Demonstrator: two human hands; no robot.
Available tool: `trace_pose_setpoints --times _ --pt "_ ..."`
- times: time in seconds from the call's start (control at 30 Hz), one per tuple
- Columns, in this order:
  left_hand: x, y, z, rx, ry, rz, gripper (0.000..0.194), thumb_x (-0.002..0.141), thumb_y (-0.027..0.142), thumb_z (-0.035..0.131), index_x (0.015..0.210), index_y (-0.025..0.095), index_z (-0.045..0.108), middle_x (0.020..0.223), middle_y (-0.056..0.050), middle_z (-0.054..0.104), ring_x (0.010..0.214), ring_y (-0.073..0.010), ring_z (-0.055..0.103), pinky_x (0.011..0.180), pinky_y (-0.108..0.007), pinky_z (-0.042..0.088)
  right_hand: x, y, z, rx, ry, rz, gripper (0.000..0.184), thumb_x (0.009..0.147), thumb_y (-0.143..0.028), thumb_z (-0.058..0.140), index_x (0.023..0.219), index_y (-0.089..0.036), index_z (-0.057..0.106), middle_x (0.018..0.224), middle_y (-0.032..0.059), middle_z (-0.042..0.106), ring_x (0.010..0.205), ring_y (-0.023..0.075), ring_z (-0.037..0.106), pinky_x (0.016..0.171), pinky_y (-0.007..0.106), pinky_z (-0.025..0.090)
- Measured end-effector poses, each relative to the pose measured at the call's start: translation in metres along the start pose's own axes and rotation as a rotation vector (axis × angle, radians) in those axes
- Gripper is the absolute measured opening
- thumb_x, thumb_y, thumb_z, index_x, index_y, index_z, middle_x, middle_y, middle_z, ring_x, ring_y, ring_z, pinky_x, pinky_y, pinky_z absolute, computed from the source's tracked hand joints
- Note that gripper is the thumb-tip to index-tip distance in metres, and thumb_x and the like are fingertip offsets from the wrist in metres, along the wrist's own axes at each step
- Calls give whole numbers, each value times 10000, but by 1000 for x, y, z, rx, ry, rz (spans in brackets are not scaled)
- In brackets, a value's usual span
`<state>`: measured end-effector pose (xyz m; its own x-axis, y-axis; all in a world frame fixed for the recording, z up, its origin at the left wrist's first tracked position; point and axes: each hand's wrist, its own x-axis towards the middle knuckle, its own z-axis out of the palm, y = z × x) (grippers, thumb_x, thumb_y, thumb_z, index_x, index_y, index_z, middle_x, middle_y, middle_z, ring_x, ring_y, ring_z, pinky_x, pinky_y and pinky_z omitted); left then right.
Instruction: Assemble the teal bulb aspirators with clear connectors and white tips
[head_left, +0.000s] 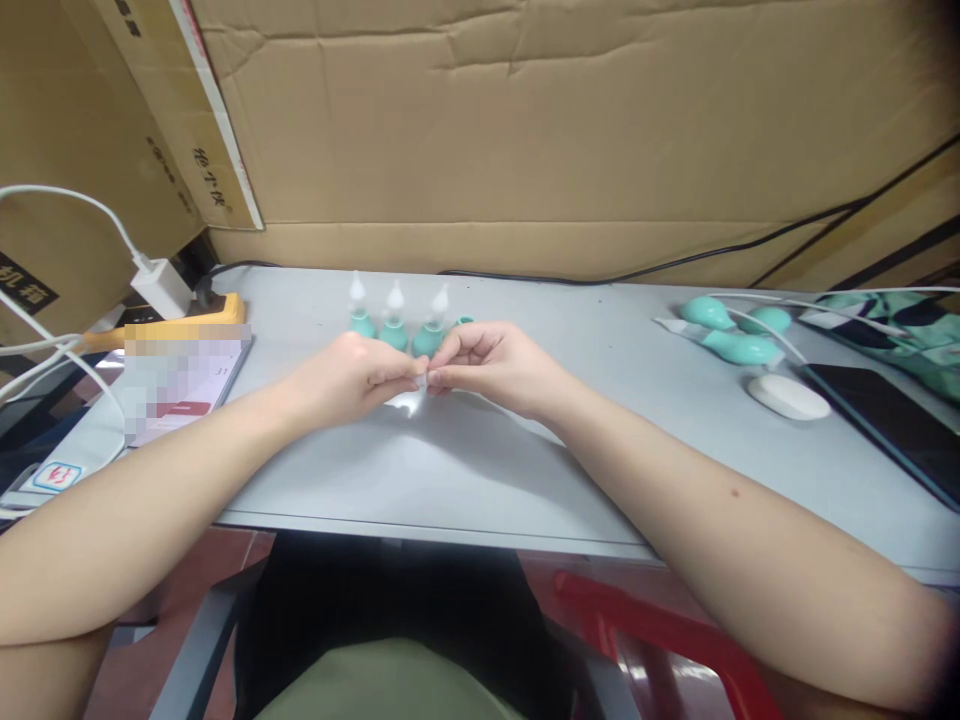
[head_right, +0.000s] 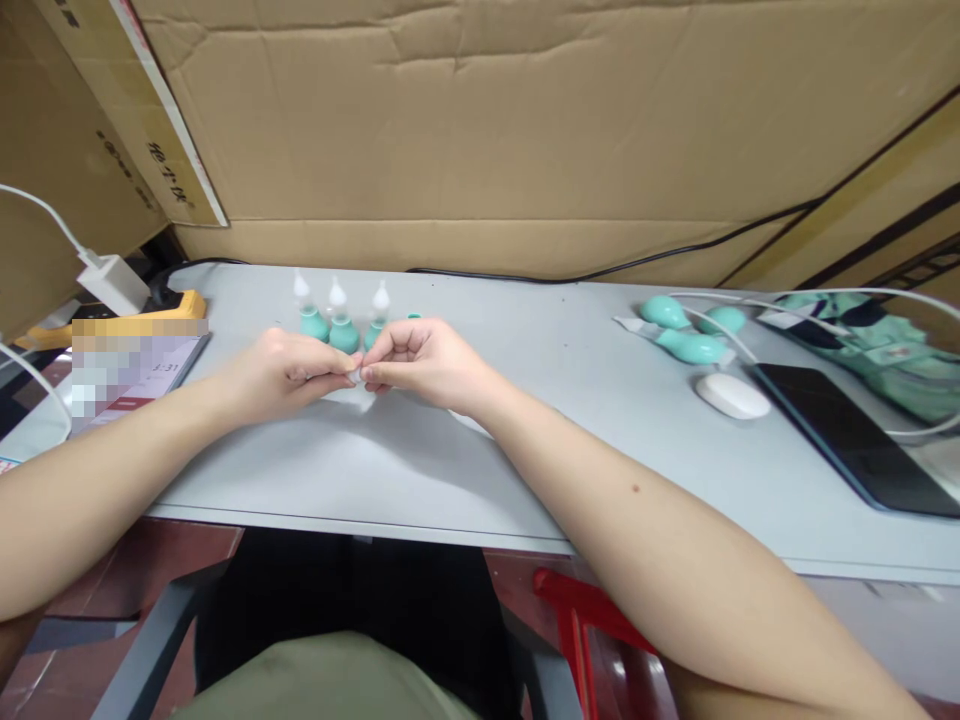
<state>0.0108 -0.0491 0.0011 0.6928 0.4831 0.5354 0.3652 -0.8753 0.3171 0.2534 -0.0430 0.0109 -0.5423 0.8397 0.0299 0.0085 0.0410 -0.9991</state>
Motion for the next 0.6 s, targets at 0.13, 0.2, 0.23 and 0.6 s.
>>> trace_pose_setpoints --times 0.13,0.2,0.23,0.6 --pt "-2 -5 1 8 -36 -17 253 1085 284 624 942 219 823 857 -34 831 710 -134 735 687 -235 543 5 7 1 32 -6 -10 384 614 -322 1083 743 -171 755 713 13 783 673 127 716 678 263 598" --pt "-2 -5 2 -10 -22 -41 253 1081 305 638 926 216 817 873 -36 837 729 -138 742 703 -240 551 7 8 3 39 5 -14 408 617 -355 1082 752 -174 742 717 15 779 684 136 720 689 276 604" --pt "-2 -4 2 -24 4 -53 250 1078 314 646 925 215 816 875 -35 838 725 -134 735 701 -240 550 6 7 3 35 9 -17 416 631 -379 1076 762 -175 738 724 18 778 690 143 723 696 287 607" --pt "2 -1 -12 -8 -138 -284 283 1026 358 627 1049 174 840 948 -65 837 735 -140 697 708 -267 526 -18 -30 -37 -1021 265 -427 162 935 -268 697 801 -199 757 746 27 737 656 155 609 679 318 443"
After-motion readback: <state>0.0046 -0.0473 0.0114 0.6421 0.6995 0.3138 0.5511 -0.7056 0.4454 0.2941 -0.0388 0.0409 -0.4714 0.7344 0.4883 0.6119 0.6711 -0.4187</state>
